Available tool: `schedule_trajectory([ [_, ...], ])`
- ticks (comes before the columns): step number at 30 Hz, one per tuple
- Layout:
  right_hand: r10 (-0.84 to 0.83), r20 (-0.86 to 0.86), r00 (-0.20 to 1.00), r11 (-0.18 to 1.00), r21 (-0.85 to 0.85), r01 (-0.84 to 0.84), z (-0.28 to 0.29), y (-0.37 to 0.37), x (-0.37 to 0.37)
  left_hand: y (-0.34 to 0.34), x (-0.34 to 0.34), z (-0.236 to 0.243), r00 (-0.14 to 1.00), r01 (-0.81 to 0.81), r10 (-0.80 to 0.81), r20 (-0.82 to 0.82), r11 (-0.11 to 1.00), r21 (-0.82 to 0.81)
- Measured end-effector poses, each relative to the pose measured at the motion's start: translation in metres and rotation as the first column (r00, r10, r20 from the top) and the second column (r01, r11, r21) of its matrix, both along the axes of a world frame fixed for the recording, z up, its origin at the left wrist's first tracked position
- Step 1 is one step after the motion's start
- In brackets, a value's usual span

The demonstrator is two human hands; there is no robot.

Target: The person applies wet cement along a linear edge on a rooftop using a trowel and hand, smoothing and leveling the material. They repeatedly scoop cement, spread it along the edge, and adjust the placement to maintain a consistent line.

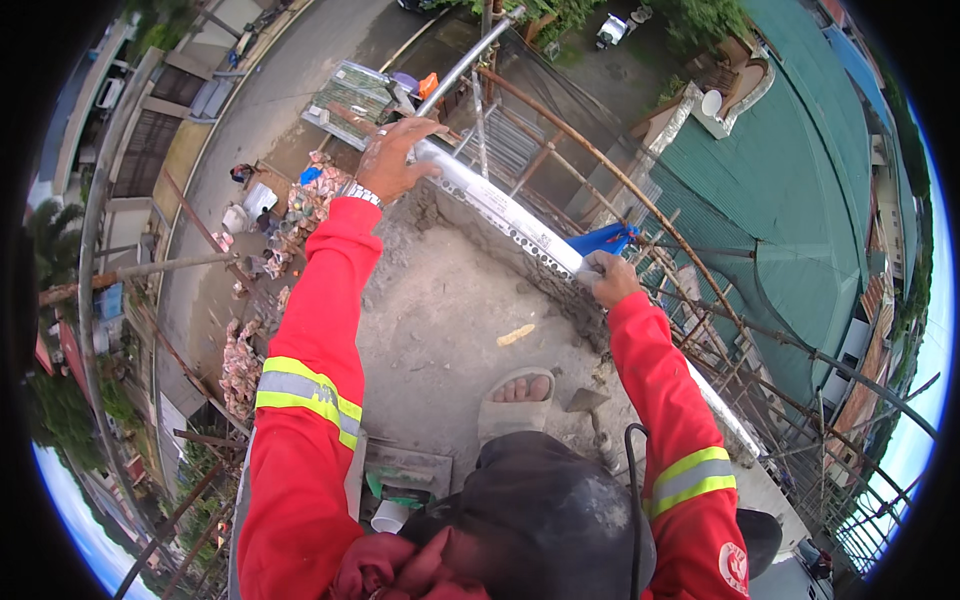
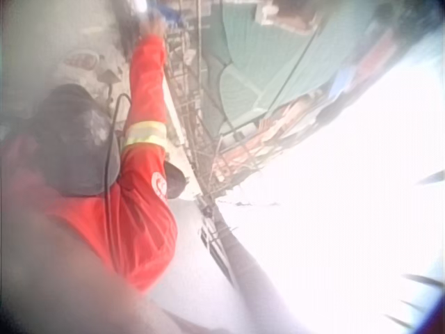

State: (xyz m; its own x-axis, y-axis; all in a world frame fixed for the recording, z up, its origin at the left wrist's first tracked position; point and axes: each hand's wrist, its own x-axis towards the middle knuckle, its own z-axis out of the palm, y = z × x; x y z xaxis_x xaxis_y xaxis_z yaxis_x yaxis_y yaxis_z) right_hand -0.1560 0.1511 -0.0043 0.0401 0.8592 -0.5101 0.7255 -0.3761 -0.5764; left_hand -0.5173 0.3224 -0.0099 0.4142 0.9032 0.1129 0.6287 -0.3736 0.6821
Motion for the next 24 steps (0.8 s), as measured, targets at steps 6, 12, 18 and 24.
schedule_trajectory([
  [6,-0.008,0.017,1.000,1.000,-0.019,0.008,0.006,0.000,-0.003,-0.026,0.074,-0.004,0.882,0.357,-0.316,-0.350,0.932,0.059],
  [12,-0.010,0.033,0.999,1.000,0.014,0.009,0.002,-0.001,-0.002,-0.030,0.092,-0.008,0.832,0.312,-0.410,-0.375,0.903,-0.294],
  [18,0.023,0.009,1.000,1.000,-0.006,-0.023,-0.002,0.001,0.002,-0.032,0.089,-0.007,0.850,0.333,-0.410,-0.329,0.904,-0.267],
  [24,0.007,-0.032,0.999,1.000,-0.013,-0.007,0.002,0.001,0.001,-0.031,0.090,-0.011,0.845,0.331,-0.411,-0.342,0.904,-0.270],
])
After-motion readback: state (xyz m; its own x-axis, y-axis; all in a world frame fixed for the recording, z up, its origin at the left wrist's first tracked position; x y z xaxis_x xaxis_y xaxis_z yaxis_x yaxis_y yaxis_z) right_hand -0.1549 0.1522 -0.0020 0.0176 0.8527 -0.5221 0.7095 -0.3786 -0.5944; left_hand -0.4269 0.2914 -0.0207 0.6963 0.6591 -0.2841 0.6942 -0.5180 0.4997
